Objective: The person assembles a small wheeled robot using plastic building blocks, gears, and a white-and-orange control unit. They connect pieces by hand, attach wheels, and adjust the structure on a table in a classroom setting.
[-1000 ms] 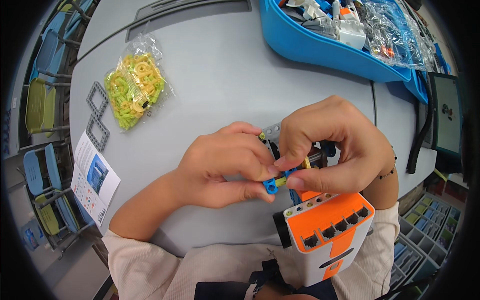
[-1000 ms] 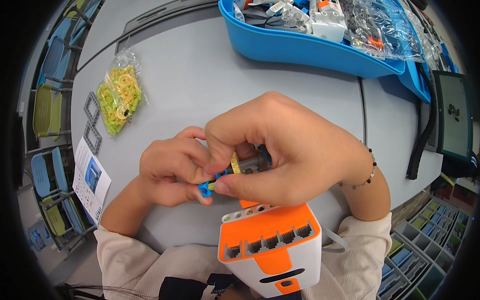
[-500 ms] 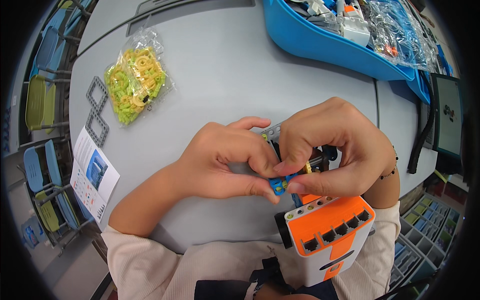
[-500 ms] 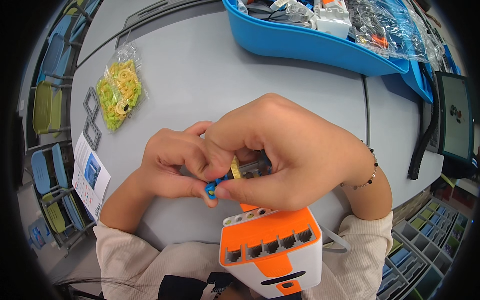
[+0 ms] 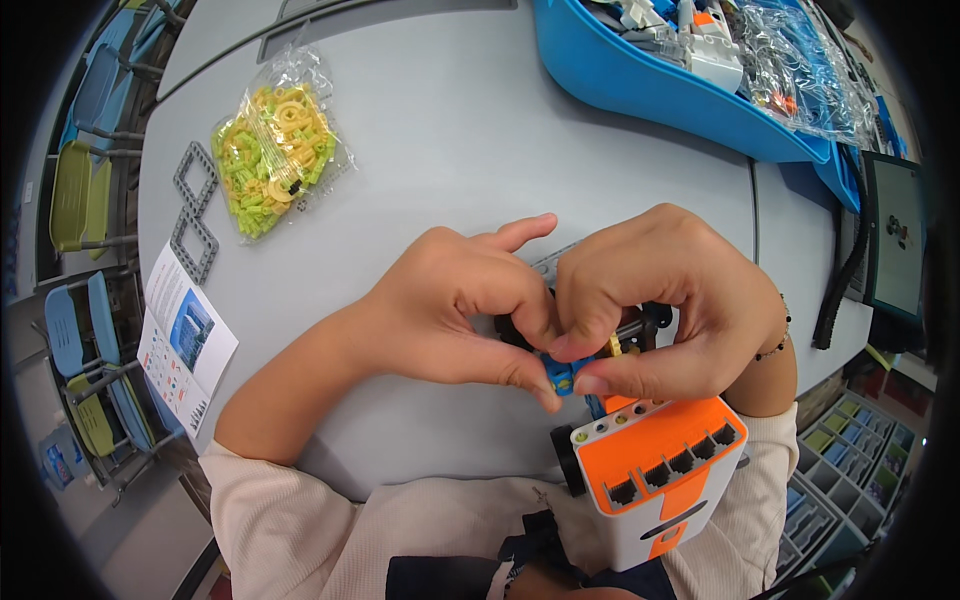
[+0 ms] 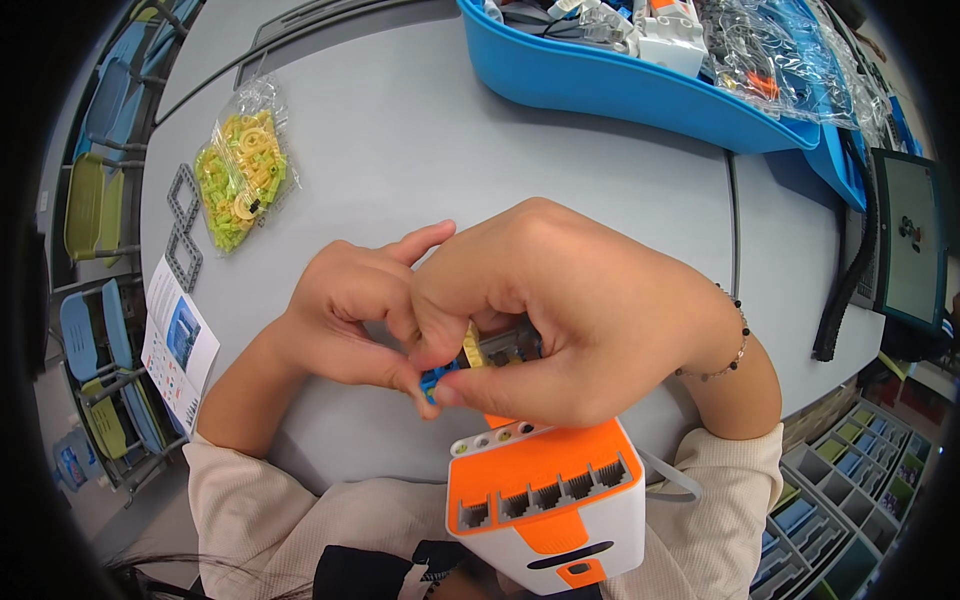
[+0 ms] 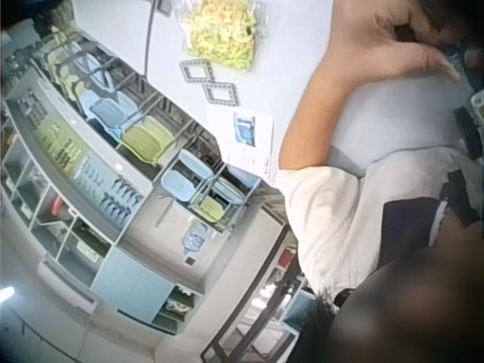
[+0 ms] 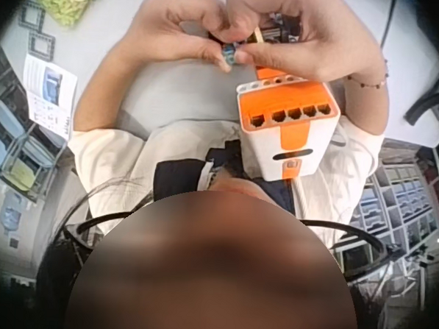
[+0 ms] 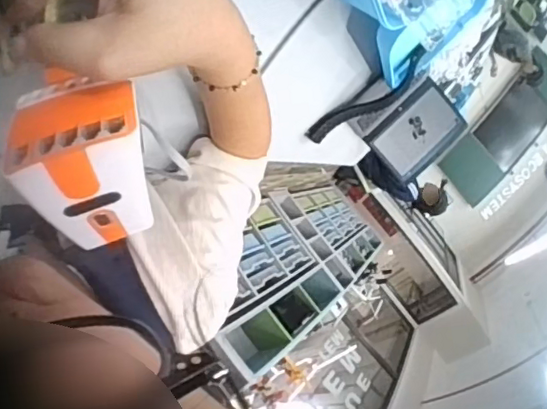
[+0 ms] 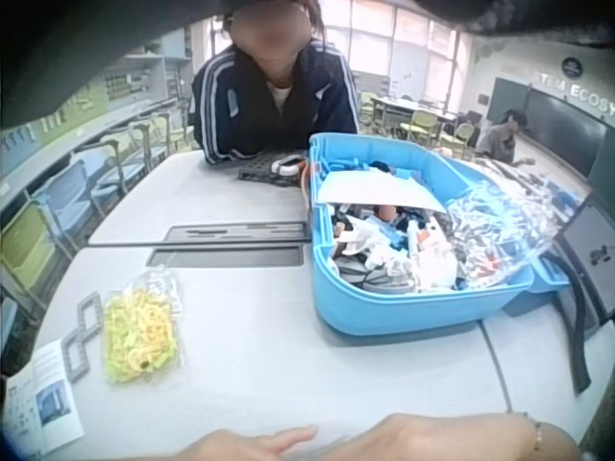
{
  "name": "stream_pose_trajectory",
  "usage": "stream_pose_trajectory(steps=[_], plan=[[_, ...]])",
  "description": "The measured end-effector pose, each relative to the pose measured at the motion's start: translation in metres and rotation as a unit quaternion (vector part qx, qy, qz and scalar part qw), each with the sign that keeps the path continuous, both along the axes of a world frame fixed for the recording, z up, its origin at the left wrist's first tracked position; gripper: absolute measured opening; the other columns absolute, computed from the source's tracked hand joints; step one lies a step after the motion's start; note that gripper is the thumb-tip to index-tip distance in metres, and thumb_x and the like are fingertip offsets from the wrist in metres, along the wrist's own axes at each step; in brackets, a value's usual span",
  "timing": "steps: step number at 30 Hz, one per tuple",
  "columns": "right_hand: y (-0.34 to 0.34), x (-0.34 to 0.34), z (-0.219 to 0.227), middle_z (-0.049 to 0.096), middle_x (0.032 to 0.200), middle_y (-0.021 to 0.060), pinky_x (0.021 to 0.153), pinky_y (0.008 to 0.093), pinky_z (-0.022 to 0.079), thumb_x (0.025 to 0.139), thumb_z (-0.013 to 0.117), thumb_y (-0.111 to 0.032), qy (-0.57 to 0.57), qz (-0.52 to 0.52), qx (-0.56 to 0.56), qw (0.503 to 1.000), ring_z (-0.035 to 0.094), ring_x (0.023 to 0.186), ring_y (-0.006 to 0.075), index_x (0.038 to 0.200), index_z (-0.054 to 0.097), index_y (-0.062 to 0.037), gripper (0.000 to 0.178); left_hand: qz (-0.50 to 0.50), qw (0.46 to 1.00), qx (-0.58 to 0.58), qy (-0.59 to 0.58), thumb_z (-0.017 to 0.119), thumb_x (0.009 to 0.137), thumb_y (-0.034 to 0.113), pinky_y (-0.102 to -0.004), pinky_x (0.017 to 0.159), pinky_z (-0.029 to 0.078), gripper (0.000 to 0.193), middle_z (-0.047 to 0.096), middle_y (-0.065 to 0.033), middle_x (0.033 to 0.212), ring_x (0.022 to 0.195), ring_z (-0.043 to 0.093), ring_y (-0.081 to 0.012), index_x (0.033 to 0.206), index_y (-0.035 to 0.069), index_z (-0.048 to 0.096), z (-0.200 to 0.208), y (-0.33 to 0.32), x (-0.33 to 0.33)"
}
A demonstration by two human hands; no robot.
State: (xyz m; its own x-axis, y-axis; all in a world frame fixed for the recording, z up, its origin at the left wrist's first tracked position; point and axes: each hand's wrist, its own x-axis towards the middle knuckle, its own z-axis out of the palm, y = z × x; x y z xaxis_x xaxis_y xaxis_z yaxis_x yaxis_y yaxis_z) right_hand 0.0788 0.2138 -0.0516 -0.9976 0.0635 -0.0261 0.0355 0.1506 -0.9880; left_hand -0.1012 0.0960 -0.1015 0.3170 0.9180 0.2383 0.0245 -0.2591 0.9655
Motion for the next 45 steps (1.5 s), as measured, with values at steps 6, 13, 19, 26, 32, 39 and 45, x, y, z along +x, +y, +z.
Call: stream_pose_trajectory(steps=[6,13,19,26,32,39,45], plan=[[0.004,-0.001,0.001,0.061,0.066,0.0078,0.050,0.0272,0.040,0.065,0.075,-0.008,0.010,0.003,0.021,1.000,0.054,0.054,0.0183,0.070,0.061,-0.0004,0.017,0.025,0.998,0.035,0.041,0.086,0.063,0.022,-0.0523,0.110,0.027,0.028,0.063,0.0020,0.067,0.057,0.057,-0.0162,0.077,0.009,0.065,-0.004,-0.003,0.001],[0.004,0.002,0.008,0.064,0.082,0.0045,0.064,0.0258,0.043,0.070,0.076,-0.014,0.025,-0.040,0.064,0.997,0.056,0.073,0.0127,0.091,0.066,-0.0011,0.026,0.041,0.995,0.083,0.036,0.085,0.065,0.024,-0.0544,0.108,0.027,0.032,0.066,-0.0008,0.081,0.081,0.064,-0.0206,0.084,0.009,0.064,-0.014,0.003,-0.001],[0.014,0.056,0.020,0.061,0.109,0.0102,0.090,0.0336,0.044,0.082,0.064,-0.030,0.097,-0.230,0.062,0.966,0.057,0.100,0.0186,0.112,0.061,-0.0009,0.042,0.035,0.986,0.130,0.103,0.082,0.063,0.025,-0.0436,0.104,0.034,0.052,0.059,-0.0087,0.108,0.110,0.053,-0.0248,0.106,0.006,0.060,-0.019,0.002,-0.003],[-0.069,0.168,-0.011,0.055,0.120,0.0129,0.099,0.0398,0.040,0.063,0.074,-0.061,0.065,-0.408,0.005,0.910,0.053,0.114,0.0235,0.136,0.039,-0.0034,0.099,0.006,0.983,0.083,0.164,0.080,0.063,0.026,-0.0424,0.103,0.034,0.080,0.047,-0.0127,0.128,0.120,0.045,-0.0293,0.132,0.007,0.043,-0.017,-0.006,-0.005],[-0.204,0.142,-0.045,0.040,0.136,0.0180,0.107,0.0455,0.030,0.048,0.090,-0.048,0.083,-0.543,0.089,0.831,0.043,0.126,0.0307,0.145,0.017,-0.0053,0.129,0.130,0.923,0.140,0.335,0.083,0.060,0.028,-0.0461,0.104,0.033,0.084,0.054,-0.0139,0.121,0.117,0.048,-0.0324,0.132,0.009,0.043,-0.024,-0.012,0.020],[-0.197,0.099,-0.068,0.041,0.131,0.0141,0.102,0.0381,0.040,0.060,0.089,-0.018,0.124,-0.611,0.177,0.761,0.046,0.123,0.0243,0.141,0.020,-0.0047,0.107,0.167,0.933,0.162,0.274,0.082,0.062,0.023,-0.0423,0.096,0.040,0.080,0.056,-0.0145,0.119,0.110,0.053,-0.0329,0.130,0.007,0.044,-0.027,-0.021,0.025],[-0.160,0.110,-0.055,0.049,0.125,0.0117,0.099,0.0357,0.043,0.064,0.084,-0.011,0.181,-0.572,0.030,0.800,0.050,0.118,0.0209,0.136,0.030,-0.0040,0.090,0.215,0.937,0.140,0.236,0.079,0.064,0.015,-0.0366,0.089,0.047,0.076,0.051,-0.0133,0.118,0.106,0.055,-0.0306,0.130,0.008,0.042,-0.018,-0.035,0.015]])
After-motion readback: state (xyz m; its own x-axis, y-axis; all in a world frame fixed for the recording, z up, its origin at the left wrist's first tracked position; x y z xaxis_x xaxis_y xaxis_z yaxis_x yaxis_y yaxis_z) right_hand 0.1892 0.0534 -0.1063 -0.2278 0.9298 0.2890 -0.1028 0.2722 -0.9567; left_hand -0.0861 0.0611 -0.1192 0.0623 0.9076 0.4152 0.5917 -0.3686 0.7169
